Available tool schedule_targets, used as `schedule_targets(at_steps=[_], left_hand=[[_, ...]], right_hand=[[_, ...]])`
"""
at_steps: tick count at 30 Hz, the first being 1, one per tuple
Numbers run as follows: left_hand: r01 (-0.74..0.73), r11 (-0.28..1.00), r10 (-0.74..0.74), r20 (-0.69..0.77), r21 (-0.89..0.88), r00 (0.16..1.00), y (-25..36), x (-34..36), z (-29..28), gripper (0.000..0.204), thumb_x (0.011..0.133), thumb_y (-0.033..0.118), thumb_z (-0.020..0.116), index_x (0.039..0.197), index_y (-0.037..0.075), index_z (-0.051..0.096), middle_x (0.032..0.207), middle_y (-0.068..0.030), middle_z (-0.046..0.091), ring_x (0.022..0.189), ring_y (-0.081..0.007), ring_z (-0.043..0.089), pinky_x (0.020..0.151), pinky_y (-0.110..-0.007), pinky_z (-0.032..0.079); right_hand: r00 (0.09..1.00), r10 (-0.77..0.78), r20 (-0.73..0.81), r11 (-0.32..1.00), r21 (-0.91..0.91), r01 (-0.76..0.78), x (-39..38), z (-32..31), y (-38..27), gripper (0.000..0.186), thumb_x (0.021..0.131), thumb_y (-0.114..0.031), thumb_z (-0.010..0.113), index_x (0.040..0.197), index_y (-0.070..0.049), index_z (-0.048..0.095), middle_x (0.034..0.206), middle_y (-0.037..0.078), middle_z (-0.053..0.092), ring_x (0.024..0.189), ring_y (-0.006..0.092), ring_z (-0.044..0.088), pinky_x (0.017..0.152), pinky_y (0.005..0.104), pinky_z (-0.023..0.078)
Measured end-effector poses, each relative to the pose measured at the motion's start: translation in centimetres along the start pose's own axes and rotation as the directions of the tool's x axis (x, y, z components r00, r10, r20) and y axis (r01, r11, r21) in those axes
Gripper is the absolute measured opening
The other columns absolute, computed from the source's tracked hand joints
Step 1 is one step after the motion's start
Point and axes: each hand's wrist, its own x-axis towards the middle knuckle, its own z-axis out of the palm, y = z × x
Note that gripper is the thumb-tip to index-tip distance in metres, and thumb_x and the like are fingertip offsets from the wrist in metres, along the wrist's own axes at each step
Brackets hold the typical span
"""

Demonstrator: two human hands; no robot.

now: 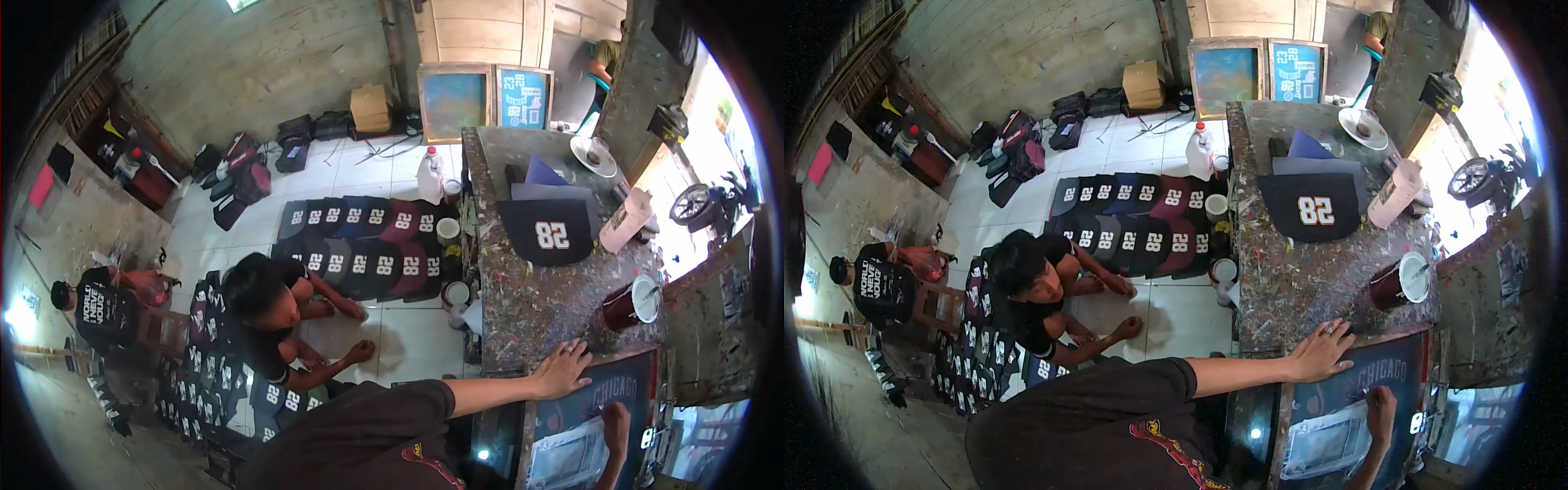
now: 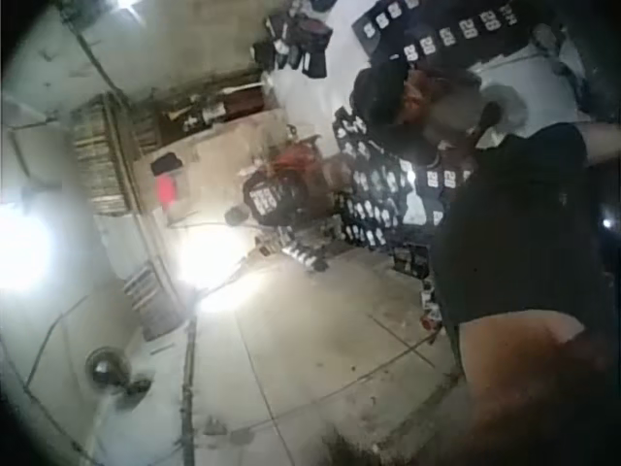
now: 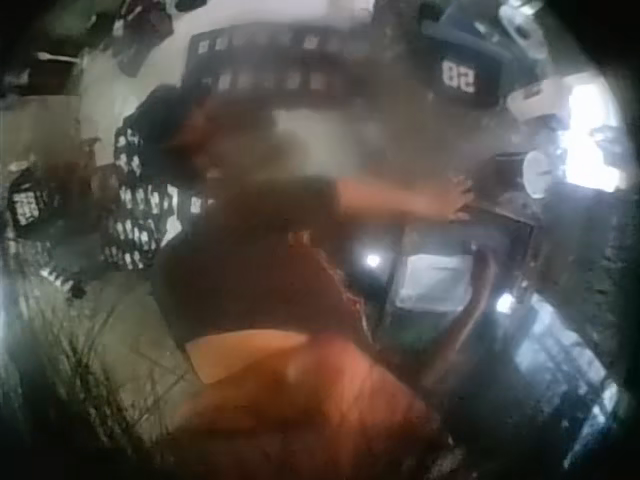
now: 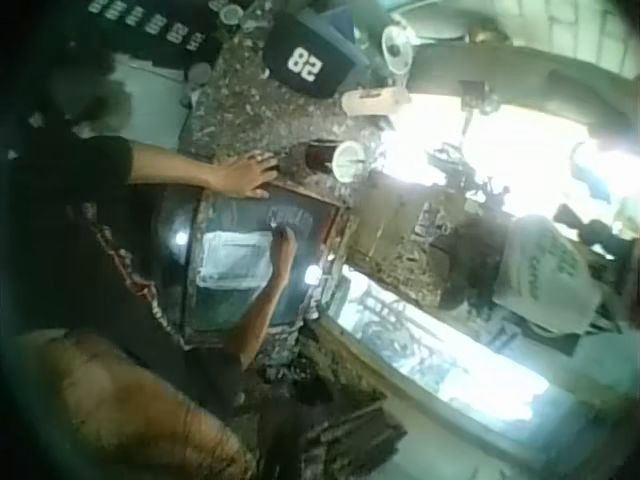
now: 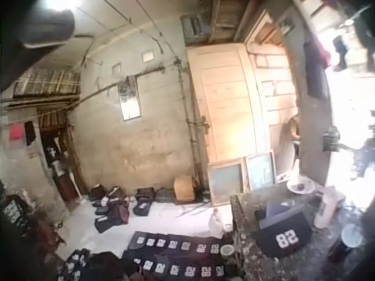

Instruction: The person performs screen printing on hat components by placing them under a mesh screen, applying ink with a squeegee, and then cleaning the screen with a blue cloth and liquid from a bottle.

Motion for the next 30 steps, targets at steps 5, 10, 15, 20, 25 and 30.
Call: schedule_targets(at_steps=[5,10,15,20,25,30], left_hand=[[-0.011,1.000,0.010,0.033,0.027,0.999,0.9,0.8,-0.4,0.066,0.100,0.051,0.052,0.141,-0.001,0.052,0.149,-0.0261,0.044,0.144,-0.0427,0.037,0.119,-0.053,0.028],[-0.045,0.999,0.045,-0.003,-0.001,0.999,1.5,2.0,0.8,0.066,0.100,0.052,0.052,0.140,-0.001,0.052,0.145,-0.0249,0.047,0.142,-0.0425,0.039,0.117,-0.052,0.030],[-0.017,1.000,0.015,-0.072,-0.020,0.997,-0.7,-0.1,1.3,0.061,0.096,0.048,0.060,0.133,0.000,0.054,0.141,-0.0260,0.048,0.136,-0.0451,0.044,0.114,-0.054,0.032],[-0.034,0.998,0.035,0.017,-0.044,0.999,1.8,1.4,-2.2,0.053,0.093,0.042,0.064,0.128,0.002,0.058,0.133,-0.0226,0.053,0.126,-0.0435,0.050,0.107,-0.053,0.040],[-0.122,0.992,0.122,-0.098,0.013,0.988,0.9,2.5,-2.3,0.043,0.090,0.033,0.069,0.123,0.006,0.062,0.119,-0.0200,0.064,0.111,-0.0407,0.059,0.093,-0.052,0.048],[-0.124,0.961,0.113,0.059,0.245,0.992,0.0,2.4,0.0,0.056,0.098,0.043,0.059,0.135,0.001,0.052,0.130,-0.0233,0.057,0.125,-0.0427,0.052,0.101,-0.056,0.041]], right_hand=[[0.957,-0.119,-0.266,0.895,-0.446,-0.013,-0.2,1.1,0.2,0.012,0.092,0.000,0.063,0.104,0.000,0.065,0.107,0.023,0.067,0.106,0.0429,0.064,0.098,0.0424,0.050],[0.909,-0.026,-0.416,0.987,-0.155,-0.042,-2.8,4.1,4.2,0.017,0.100,-0.007,0.057,0.110,0.001,0.068,0.110,0.021,0.071,0.109,0.0467,0.065,0.101,0.0468,0.049],[0.855,0.230,-0.465,0.969,0.024,-0.248,-9.5,4.5,-10.0,0.027,0.106,-0.010,0.051,0.114,0.007,0.069,0.111,0.024,0.073,0.104,0.0363,0.070,0.095,0.0429,0.053],[0.718,0.488,-0.496,0.872,0.316,-0.374,-16.6,5.8,-17.3,0.023,0.105,-0.006,0.052,0.110,0.008,0.069,0.105,0.020,0.075,0.097,0.0299,0.072,0.091,0.0385,0.054],[0.522,0.671,-0.526,0.740,0.511,-0.437,-23.4,4.0,-24.2,0.018,0.102,0.001,0.053,0.105,0.009,0.068,0.099,0.016,0.075,0.092,0.0226,0.071,0.089,0.0336,0.054],[0.316,0.709,-0.631,0.704,0.663,-0.256,-29.2,1.6,-29.7,0.024,0.101,-0.016,0.058,0.108,0.006,0.067,0.100,0.019,0.073,0.096,0.0273,0.070,0.095,0.0436,0.053]])
